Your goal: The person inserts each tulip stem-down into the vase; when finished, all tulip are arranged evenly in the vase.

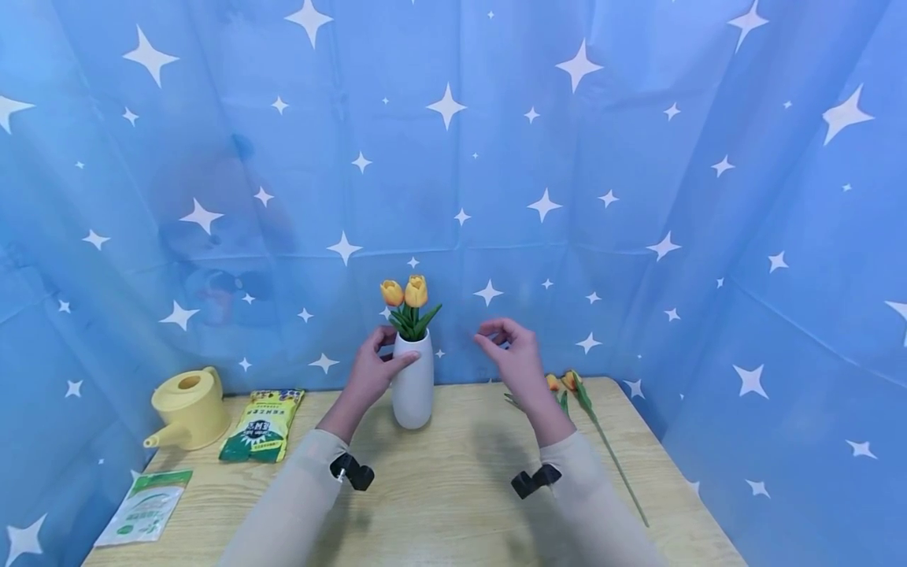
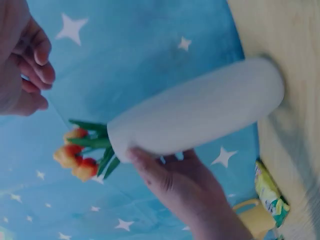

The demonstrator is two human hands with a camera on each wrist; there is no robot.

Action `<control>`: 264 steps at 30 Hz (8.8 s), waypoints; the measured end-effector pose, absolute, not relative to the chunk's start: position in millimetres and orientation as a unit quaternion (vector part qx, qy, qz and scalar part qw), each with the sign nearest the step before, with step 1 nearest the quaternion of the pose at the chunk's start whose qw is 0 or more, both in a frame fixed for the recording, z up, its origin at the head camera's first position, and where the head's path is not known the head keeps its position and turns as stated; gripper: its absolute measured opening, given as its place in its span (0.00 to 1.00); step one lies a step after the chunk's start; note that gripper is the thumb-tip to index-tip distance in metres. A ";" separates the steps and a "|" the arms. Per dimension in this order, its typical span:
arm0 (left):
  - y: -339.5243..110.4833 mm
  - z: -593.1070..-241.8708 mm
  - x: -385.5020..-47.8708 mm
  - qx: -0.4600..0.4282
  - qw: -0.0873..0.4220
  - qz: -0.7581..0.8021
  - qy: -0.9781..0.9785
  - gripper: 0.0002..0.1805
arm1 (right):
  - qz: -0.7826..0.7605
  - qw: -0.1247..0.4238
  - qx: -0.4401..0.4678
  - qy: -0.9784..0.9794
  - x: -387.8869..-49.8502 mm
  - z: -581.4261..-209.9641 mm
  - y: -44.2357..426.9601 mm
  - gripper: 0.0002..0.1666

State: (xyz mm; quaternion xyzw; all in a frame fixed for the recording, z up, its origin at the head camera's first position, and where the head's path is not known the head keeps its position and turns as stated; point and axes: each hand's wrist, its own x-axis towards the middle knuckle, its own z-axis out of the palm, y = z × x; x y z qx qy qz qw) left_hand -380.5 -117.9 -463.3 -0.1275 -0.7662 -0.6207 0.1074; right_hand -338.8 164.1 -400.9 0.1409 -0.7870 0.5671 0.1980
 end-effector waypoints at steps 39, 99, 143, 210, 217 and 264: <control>-119.2 -460.4 -380.2 -0.122 0.109 -0.614 -0.772 0.34 | 0.403 0.033 -0.003 -0.914 -323.0 -530.4 288.0 0.28; -119.5 -465.4 -381.6 -0.124 0.108 -0.613 -0.773 0.34 | 0.620 0.150 0.037 -0.769 -302.6 -477.3 236.6 0.12; -118.8 -463.2 -381.0 -0.124 0.103 -0.623 -0.765 0.32 | 0.536 0.354 0.258 -0.721 -347.5 -347.5 101.2 0.07; -119.4 -459.9 -382.3 -0.143 0.107 -0.622 -0.762 0.30 | 0.407 0.211 0.241 -0.855 -360.8 -385.3 53.6 0.05; -119.1 -458.8 -383.0 -0.140 0.107 -0.622 -0.763 0.30 | 0.392 0.205 0.235 -0.866 -363.0 -384.1 52.0 0.07; -119.1 -462.4 -383.0 -0.124 0.107 -0.617 -0.770 0.31 | 0.440 0.164 0.026 -0.883 -329.8 -508.4 286.4 0.15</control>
